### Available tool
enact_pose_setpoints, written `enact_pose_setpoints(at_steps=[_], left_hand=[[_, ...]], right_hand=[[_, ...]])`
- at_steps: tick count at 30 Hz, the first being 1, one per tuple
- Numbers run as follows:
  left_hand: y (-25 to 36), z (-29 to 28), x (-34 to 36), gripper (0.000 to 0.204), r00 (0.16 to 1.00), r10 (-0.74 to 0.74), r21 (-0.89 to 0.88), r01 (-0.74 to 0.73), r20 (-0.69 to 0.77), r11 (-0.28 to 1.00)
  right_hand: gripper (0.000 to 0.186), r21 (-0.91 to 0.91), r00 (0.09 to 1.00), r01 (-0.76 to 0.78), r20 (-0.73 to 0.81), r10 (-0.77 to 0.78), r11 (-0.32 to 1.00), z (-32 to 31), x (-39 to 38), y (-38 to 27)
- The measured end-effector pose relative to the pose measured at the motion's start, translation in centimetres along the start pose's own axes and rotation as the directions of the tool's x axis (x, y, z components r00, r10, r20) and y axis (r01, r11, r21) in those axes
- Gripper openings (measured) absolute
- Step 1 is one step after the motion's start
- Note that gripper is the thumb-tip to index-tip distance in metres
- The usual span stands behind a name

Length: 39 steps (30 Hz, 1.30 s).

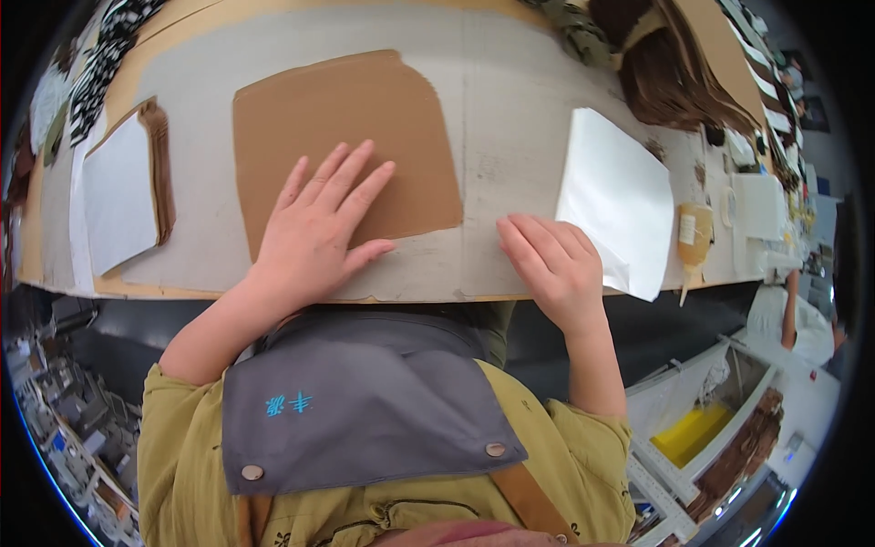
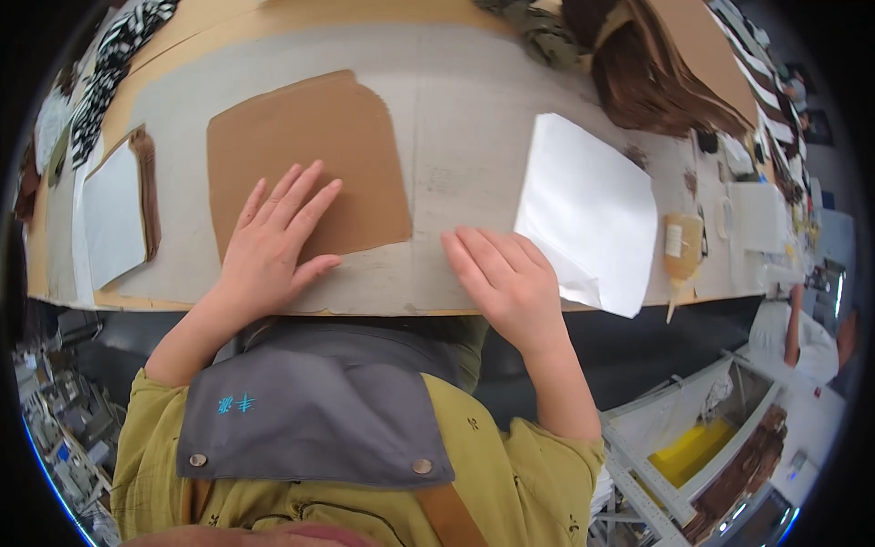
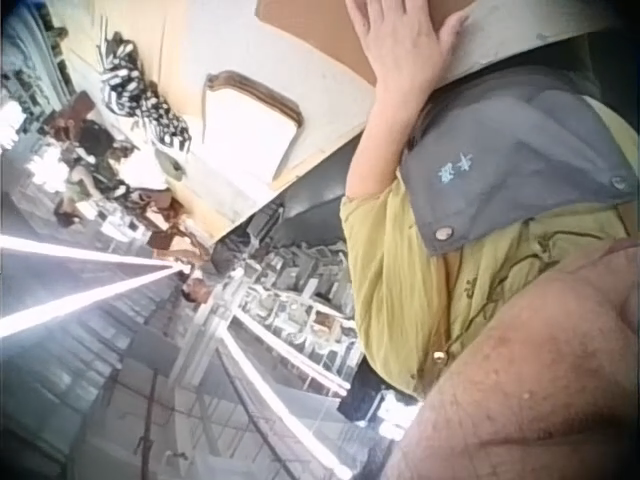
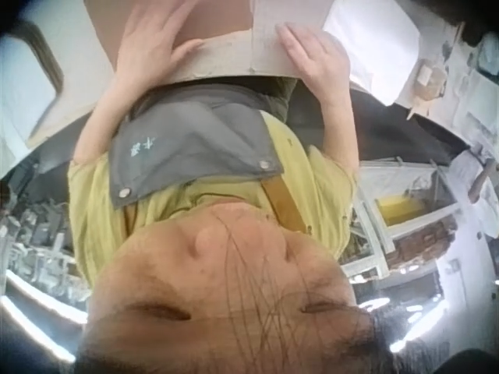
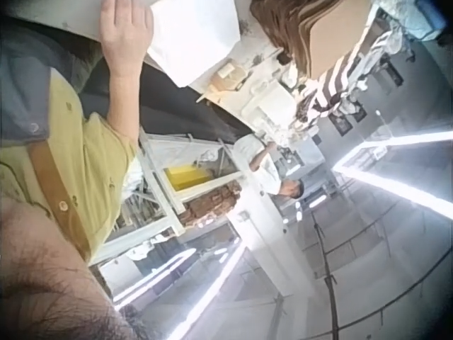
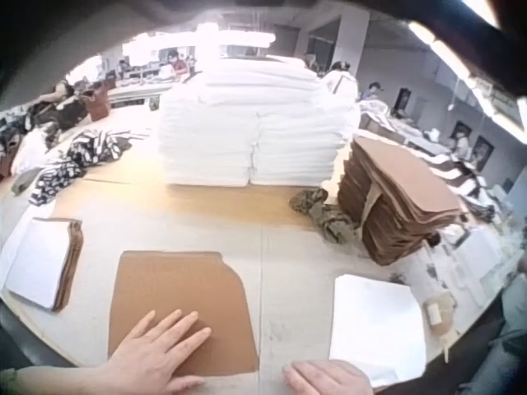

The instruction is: Applying adhesive to a leather piece and carefully pressing a white paper backing onto it.

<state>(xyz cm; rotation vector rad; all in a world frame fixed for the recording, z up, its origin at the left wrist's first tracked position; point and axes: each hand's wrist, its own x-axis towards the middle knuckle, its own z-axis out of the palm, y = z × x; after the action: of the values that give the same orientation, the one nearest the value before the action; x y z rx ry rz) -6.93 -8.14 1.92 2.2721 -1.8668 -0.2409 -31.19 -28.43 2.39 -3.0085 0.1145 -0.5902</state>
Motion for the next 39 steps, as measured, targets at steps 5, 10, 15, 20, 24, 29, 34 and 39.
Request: enact_pose_setpoints(at_steps=[5,10,15,20,24,29,34,39], left_hand=[[-0.4,0.2,-0.3,0.078,0.993,-0.053,0.101,0.042,0.109,0.994],[-0.2,-0.5,0.4,0.073,0.997,-0.047,0.021,0.045,0.065,0.999],[2.9,-1.7,4.7,0.068,0.981,0.195,-0.099,-0.194,0.0,0.976],[8.8,-1.4,10.4,0.07,0.904,0.428,-0.111,-0.427,-0.015,0.898],[13.4,1.5,15.3,0.071,0.85,0.501,-0.19,-0.525,-0.165,0.829],[14.8,2.7,18.6,0.07,0.864,0.492,-0.327,-0.499,-0.11,0.803],[13.9,1.6,19.6,0.051,0.978,0.202,-0.852,-0.06,0.055,0.521],[13.1,1.9,22.0,0.046,0.973,0.018,-0.873,0.199,0.231,0.445]], right_hand=[[0.044,-0.112,0.982,-0.178,-0.09,0.168,0.978,-2.6,-2.2,1.2],[0.047,-0.052,0.809,-0.581,-0.144,0.569,0.813,-4.6,-6.8,2.6],[0.033,0.074,0.798,-0.599,-0.034,0.602,0.798,-4.8,-9.0,4.0],[0.018,0.236,0.752,-0.632,-0.041,0.658,0.738,-5.1,-10.3,6.0],[0.014,0.368,0.708,-0.634,-0.078,0.702,0.68,-5.2,-9.4,7.0],[0.022,0.384,0.734,-0.601,-0.083,0.674,0.701,-6.9,-9.4,7.9],[0.023,0.282,0.664,-0.709,-0.041,0.747,0.646,-9.0,-14.0,11.3],[0.016,0.416,0.507,-0.74,-0.171,0.845,0.528,-8.1,-10.6,14.5]])
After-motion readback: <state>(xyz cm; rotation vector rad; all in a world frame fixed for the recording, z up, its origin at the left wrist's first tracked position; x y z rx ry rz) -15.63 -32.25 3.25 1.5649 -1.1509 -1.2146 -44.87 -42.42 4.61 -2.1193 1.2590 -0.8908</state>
